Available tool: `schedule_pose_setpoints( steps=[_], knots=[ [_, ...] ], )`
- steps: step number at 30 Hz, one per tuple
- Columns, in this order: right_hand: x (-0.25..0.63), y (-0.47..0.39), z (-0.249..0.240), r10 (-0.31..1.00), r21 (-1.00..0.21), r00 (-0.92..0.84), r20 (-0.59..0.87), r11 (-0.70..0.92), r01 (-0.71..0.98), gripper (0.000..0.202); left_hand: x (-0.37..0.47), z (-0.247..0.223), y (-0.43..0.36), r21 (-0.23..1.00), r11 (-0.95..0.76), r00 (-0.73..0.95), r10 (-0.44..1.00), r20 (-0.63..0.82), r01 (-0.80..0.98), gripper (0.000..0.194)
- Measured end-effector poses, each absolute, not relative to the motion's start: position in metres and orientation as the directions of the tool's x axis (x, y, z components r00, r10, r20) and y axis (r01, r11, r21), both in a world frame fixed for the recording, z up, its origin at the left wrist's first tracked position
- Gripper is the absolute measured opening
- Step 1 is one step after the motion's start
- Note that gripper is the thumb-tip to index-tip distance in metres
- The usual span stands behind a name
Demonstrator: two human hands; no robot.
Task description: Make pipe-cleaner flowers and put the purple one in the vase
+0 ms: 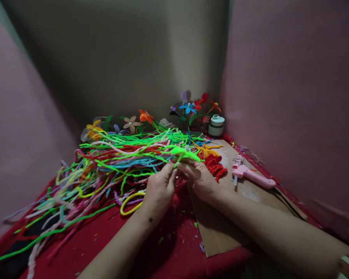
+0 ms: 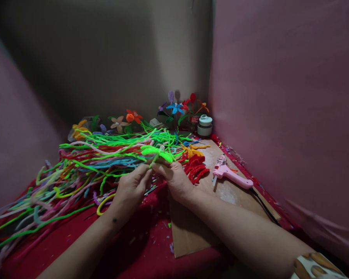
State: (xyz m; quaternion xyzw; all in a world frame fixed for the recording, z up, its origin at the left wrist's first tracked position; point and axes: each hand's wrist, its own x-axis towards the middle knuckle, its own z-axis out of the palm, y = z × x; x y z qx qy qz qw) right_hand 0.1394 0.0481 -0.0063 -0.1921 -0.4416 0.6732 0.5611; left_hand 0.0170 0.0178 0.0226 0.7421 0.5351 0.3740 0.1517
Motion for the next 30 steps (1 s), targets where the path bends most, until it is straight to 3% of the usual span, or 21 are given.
schedule_pose_setpoints(
  steps=[5, 10, 17, 22, 30],
  knots=[
    [0.138, 0.050, -0.005, 0.917, -0.772, -0.300, 0.265, 0.015, -0.636, 0.016, 0.021, 0.024, 0.016, 0.860, -0.288, 0.104, 0.957, 0.270, 0.420, 0.017],
    [0.141, 0.052, -0.004, 0.894, -0.763, -0.374, 0.248, -0.058, -0.644, 0.021, 0.025, 0.034, 0.011, 0.986, -0.107, 0.106, 0.990, 0.094, 0.128, 0.023],
    [0.149, 0.053, 0.007, 0.859, -0.753, -0.467, 0.209, -0.163, -0.637, 0.028, 0.016, 0.043, 0.008, 0.989, 0.123, 0.368, 0.926, -0.083, -0.087, 0.025],
    [0.148, 0.053, 0.001, 0.847, -0.755, -0.487, 0.211, -0.175, -0.632, 0.028, 0.010, 0.038, 0.013, 0.957, 0.183, 0.482, 0.874, -0.055, -0.223, 0.022],
    [0.148, 0.051, -0.001, 0.799, -0.734, -0.545, 0.254, -0.208, -0.647, 0.012, 0.006, 0.031, 0.018, 0.925, 0.246, 0.558, 0.829, -0.046, -0.289, 0.023]
  ],
)
